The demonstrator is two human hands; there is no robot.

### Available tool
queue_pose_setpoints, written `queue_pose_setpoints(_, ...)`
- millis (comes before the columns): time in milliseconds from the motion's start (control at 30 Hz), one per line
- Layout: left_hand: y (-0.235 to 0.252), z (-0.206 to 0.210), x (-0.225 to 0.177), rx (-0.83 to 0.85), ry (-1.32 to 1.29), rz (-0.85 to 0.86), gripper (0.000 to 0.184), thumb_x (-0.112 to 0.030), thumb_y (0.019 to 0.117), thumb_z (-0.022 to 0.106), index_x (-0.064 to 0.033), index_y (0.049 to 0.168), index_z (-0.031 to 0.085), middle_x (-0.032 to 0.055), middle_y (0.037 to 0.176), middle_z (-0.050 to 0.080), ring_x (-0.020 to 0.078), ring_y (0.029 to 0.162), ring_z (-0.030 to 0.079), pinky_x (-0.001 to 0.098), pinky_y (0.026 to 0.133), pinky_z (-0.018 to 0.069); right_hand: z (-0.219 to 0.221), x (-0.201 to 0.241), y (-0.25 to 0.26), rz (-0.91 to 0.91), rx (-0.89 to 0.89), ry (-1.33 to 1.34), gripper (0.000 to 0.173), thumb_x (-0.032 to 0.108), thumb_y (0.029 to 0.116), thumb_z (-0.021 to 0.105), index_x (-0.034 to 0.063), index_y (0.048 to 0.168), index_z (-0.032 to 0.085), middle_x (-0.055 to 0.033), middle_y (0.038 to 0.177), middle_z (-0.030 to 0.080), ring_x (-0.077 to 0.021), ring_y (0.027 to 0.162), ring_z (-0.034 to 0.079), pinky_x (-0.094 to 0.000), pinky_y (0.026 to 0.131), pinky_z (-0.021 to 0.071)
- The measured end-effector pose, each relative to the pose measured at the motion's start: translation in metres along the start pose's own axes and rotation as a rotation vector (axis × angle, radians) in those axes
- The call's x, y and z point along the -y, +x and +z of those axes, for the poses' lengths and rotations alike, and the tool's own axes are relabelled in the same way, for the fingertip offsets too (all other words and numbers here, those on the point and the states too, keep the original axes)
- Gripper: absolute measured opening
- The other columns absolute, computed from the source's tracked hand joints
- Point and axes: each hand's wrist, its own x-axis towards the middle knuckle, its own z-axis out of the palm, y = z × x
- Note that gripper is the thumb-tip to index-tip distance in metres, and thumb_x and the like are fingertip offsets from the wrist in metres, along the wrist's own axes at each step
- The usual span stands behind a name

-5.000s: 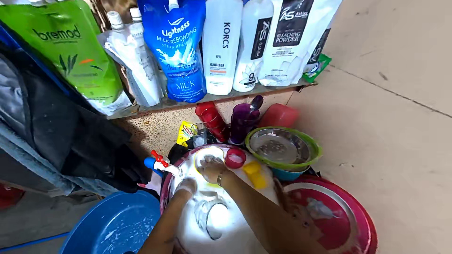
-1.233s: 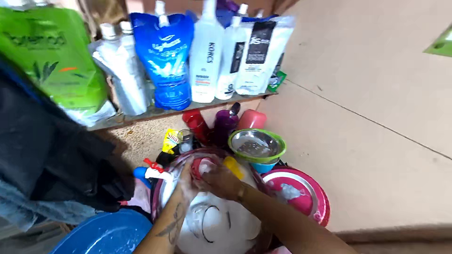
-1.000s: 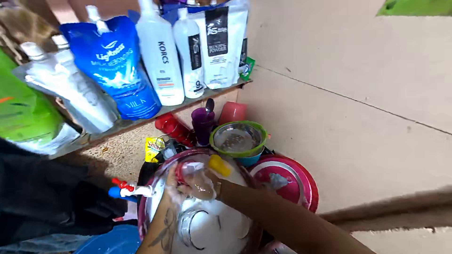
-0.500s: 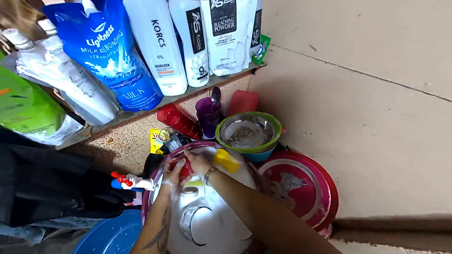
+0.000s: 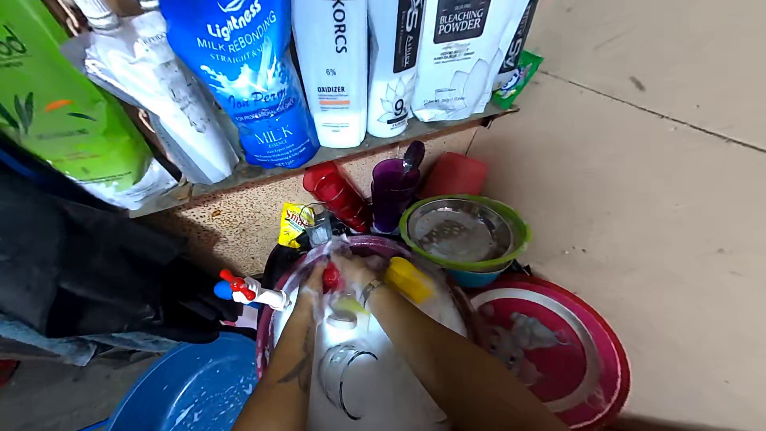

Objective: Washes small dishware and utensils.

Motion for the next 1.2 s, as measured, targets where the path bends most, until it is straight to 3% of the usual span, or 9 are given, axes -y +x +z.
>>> queue_pose_setpoints(167,-0.013,0.004,-0.019,0.113,-0.283,-0.086,0.041,-0.046,0.1078,0.040,-0.0167,0.124,0.063,0.0056,0.106,0.070,0.0189,0.094,0.068,0.0411,0.077,0.0570,-0.030,-0.016,-0.031,-0.592,0.275,-0.825,0.042,0.036,0.1070,0.053,-0.0024,0.108,0.070,-0.0196,0.097,0.071,-0.0330,0.100,0.069,-0.0525,0.100,0.0498)
queue_pose_setpoints(267,-0.027,0.018,-0.026,0.064,-0.341,-0.131,0.037,-0.045,0.1047,0.048,-0.0149,0.121,0.063,0.0081,0.104,0.070,0.0215,0.091,0.069,0.0415,0.072,0.0579,-0.056,-0.027,-0.022,-0.955,0.198,-1.177,0.044,0.042,0.1048,0.055,0.0033,0.112,0.075,-0.0147,0.118,0.073,-0.0323,0.127,0.062,-0.0558,0.125,0.0247)
queue_pose_setpoints(400,-0.032,0.025,-0.027,0.044,-0.442,-0.146,0.041,-0.051,0.1033,0.046,-0.0150,0.111,0.065,0.0060,0.092,0.070,0.0180,0.079,0.069,0.0378,0.064,0.0578,-0.052,-0.016,-0.028,-1.101,0.128,-1.112,0.046,0.044,0.1047,0.053,0.0028,0.110,0.074,-0.0144,0.118,0.073,-0.0304,0.125,0.063,-0.0562,0.126,0.0225)
queue_pose_setpoints(533,-0.045,0.027,-0.034,0.033,-0.369,-0.139,0.046,-0.054,0.1046,0.043,-0.0160,0.121,0.063,0.0076,0.099,0.070,0.0196,0.083,0.069,0.0380,0.065,0.0574,-0.057,-0.003,-0.028,-0.973,0.233,-1.153,0.059,0.052,0.1046,0.050,-0.0027,0.109,0.073,-0.0173,0.117,0.073,-0.0317,0.125,0.063,-0.0567,0.127,0.0120)
queue_pose_setpoints(633,-0.056,0.031,-0.033,0.002,-0.215,0.044,0.036,-0.043,0.1062,0.051,-0.0199,0.134,0.054,0.0078,0.108,0.066,0.0206,0.089,0.065,0.0393,0.072,0.0557,-0.040,-0.015,-0.033,-0.572,0.117,-0.421,0.055,0.040,0.1083,0.048,-0.0103,0.109,0.069,-0.0252,0.108,0.071,-0.0342,0.112,0.067,-0.0487,0.111,0.0440)
queue_pose_setpoints(767,-0.068,0.025,-0.027,0.062,0.154,0.400,0.065,-0.013,0.0870,0.081,-0.0135,0.143,0.047,0.0146,0.130,0.062,0.0267,0.109,0.067,0.0479,0.088,0.0607,-0.022,-0.007,-0.040,-0.021,-0.053,0.492,0.065,0.061,0.1057,0.037,0.0085,0.140,0.055,-0.0160,0.127,0.065,-0.0276,0.113,0.064,-0.0518,0.092,0.0546)
queue_pose_setpoints(867,-0.086,0.014,-0.032,0.017,0.630,0.667,0.071,-0.015,0.0757,0.089,-0.0087,0.138,0.057,0.0171,0.141,0.055,0.0290,0.129,0.055,0.0509,0.106,0.0496,-0.027,-0.001,-0.037,-0.030,-0.167,0.230,0.056,0.046,0.1112,0.036,0.0021,0.140,0.055,-0.0226,0.133,0.062,-0.0344,0.122,0.061,-0.0556,0.100,0.0498)
queue_pose_setpoints(1100,-0.138,-0.028,-0.026,0.063,1.026,0.922,0.053,-0.025,0.0800,0.086,-0.0137,0.129,0.069,0.0179,0.137,0.059,0.0314,0.120,0.064,0.0504,0.096,0.0571,0.002,0.091,-0.094,-0.725,-0.135,-0.647,0.034,0.027,0.1073,0.048,0.0047,0.120,0.070,-0.0152,0.122,0.068,-0.0297,0.118,0.064,-0.0520,0.102,0.0502)
queue_pose_setpoints(1200,-0.156,-0.054,-0.019,0.046,1.015,0.964,0.036,-0.031,0.0802,0.082,-0.0094,0.108,0.076,0.0150,0.109,0.073,0.0303,0.103,0.071,0.0510,0.089,0.0585,0.065,0.113,-0.124,-0.809,-0.068,-0.883,0.036,0.032,0.1068,0.050,0.0051,0.122,0.069,-0.0145,0.121,0.068,-0.0312,0.115,0.065,-0.0521,0.095,0.0543)
